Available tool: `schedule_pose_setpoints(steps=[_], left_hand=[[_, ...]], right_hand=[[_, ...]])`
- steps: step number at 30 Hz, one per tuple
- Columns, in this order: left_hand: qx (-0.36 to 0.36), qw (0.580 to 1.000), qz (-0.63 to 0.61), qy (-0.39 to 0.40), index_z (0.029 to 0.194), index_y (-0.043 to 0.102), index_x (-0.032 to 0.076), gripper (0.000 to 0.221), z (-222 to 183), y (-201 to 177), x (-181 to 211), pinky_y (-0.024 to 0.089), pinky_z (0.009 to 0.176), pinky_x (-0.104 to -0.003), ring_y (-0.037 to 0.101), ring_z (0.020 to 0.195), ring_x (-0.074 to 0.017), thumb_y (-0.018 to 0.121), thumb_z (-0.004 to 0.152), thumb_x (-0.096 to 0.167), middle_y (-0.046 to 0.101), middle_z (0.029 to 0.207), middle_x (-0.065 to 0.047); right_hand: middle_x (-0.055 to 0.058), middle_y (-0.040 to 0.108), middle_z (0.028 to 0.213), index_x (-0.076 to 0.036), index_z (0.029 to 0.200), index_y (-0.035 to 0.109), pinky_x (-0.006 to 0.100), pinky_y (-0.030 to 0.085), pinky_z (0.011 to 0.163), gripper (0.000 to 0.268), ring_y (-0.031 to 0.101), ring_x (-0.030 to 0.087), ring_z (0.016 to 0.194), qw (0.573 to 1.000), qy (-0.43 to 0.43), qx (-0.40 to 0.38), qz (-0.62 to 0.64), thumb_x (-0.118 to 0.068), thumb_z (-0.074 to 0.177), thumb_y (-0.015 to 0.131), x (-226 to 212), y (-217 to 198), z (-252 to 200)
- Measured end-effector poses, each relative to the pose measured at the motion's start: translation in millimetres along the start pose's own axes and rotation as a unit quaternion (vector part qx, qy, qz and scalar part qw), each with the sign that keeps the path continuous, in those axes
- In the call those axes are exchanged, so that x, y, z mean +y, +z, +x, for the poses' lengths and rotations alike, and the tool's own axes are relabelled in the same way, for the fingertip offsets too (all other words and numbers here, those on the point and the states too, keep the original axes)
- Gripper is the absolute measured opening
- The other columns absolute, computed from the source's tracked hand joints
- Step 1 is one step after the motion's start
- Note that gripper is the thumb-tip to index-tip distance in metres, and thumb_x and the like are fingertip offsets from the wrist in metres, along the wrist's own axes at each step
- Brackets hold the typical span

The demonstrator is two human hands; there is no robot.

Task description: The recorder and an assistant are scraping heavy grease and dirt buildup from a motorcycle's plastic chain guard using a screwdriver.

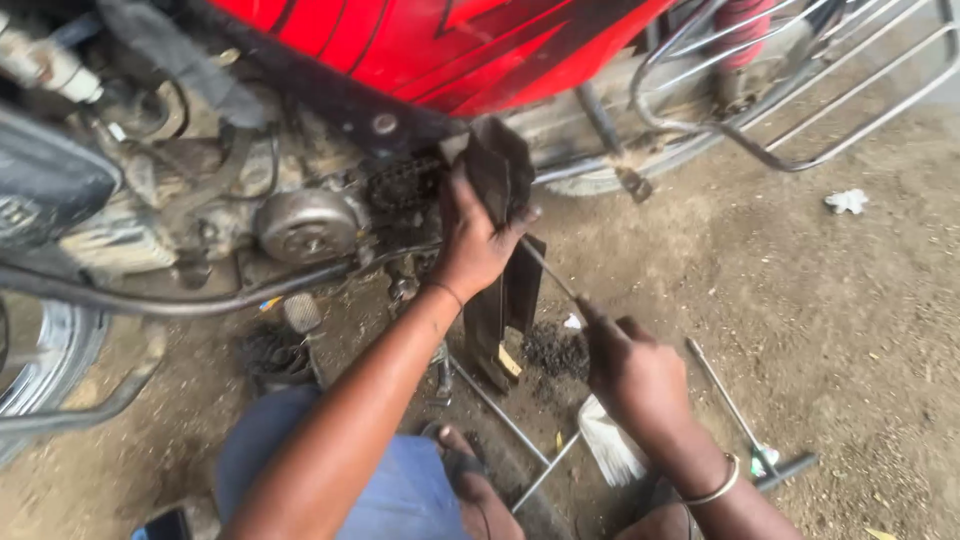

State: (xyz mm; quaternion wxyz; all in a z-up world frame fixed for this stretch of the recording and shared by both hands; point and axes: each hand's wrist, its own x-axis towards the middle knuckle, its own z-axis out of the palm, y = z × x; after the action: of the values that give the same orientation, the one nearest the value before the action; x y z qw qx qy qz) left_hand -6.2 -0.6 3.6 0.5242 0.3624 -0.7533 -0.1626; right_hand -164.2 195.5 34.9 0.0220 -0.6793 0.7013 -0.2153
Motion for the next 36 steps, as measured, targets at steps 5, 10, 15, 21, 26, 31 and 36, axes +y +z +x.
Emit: schedule_pose_setpoints(steps=[5,10,15,21,26,31,36], left_hand=[[-0.019,0.999,-0.05,0.003,0.156,0.017,-0.003,0.113,-5,0,-2,0.034,0.119,-0.05,0.04,0.14,-0.0394,0.076,0.085,0.061,0.036,0.149,-0.026],[-0.063,0.987,-0.148,-0.003,0.156,0.023,0.002,0.119,-2,-5,-4,0.036,0.121,-0.047,0.041,0.142,-0.0327,0.083,0.074,0.064,0.041,0.148,-0.019],[-0.096,0.948,-0.301,-0.039,0.156,0.023,0.005,0.127,4,-6,1,0.042,0.118,-0.041,0.043,0.14,-0.0254,0.086,0.065,0.068,0.04,0.148,-0.013],[-0.116,0.93,-0.348,-0.031,0.157,0.02,0.006,0.127,-4,4,4,0.041,0.12,-0.041,0.044,0.139,-0.023,0.091,0.065,0.058,0.042,0.147,-0.01],[-0.113,0.912,-0.391,-0.051,0.156,0.018,0.005,0.129,0,4,6,0.043,0.117,-0.041,0.044,0.136,-0.0224,0.094,0.064,0.054,0.04,0.146,-0.008],[-0.088,0.941,-0.324,-0.039,0.155,0.023,0.004,0.128,-2,4,9,0.045,0.116,-0.042,0.047,0.135,-0.0237,0.091,0.06,0.058,0.044,0.145,-0.01],[-0.073,0.97,-0.232,-0.01,0.155,0.027,0.003,0.129,-1,-5,12,0.042,0.119,-0.042,0.047,0.138,-0.026,0.088,0.06,0.064,0.045,0.146,-0.013]], right_hand=[[0.019,0.073,0.091,-0.017,0.136,0.062,0.029,0.048,0.033,0.039,0.056,0.014,0.04,0.995,0.054,-0.069,0.055,-0.018,0.098,0.053,2,36,-7],[0.013,0.077,0.076,-0.016,0.128,0.067,0.033,0.053,0.043,0.033,0.064,0.018,0.046,0.966,0.176,-0.129,0.142,-0.019,0.096,0.06,-2,11,-12],[0.019,0.073,0.093,-0.005,0.109,0.072,0.031,0.055,0.04,0.021,0.066,0.021,0.051,0.991,0.078,0.038,0.097,-0.013,0.093,0.062,-11,14,-16],[0.022,0.07,0.076,-0.021,0.131,0.072,0.047,0.054,0.051,0.044,0.067,0.036,0.059,0.988,0.127,-0.056,0.075,-0.018,0.087,0.065,2,69,-48],[0.017,0.072,0.092,-0.012,0.119,0.069,0.044,0.057,0.053,0.028,0.069,0.032,0.061,0.988,0.08,0.073,0.113,-0.014,0.093,0.06,-22,-10,-18],[0.014,0.072,0.093,-0.016,0.121,0.068,0.041,0.058,0.051,0.024,0.07,0.029,0.057,0.987,0.14,-0.01,0.083,-0.019,0.099,0.058,-13,34,-35],[0.013,0.07,0.078,-0.016,0.128,0.067,0.038,0.049,0.037,0.035,0.061,0.024,0.047,0.994,0.052,0.09,0.026,-0.014,0.094,0.06,-13,0,-33]])
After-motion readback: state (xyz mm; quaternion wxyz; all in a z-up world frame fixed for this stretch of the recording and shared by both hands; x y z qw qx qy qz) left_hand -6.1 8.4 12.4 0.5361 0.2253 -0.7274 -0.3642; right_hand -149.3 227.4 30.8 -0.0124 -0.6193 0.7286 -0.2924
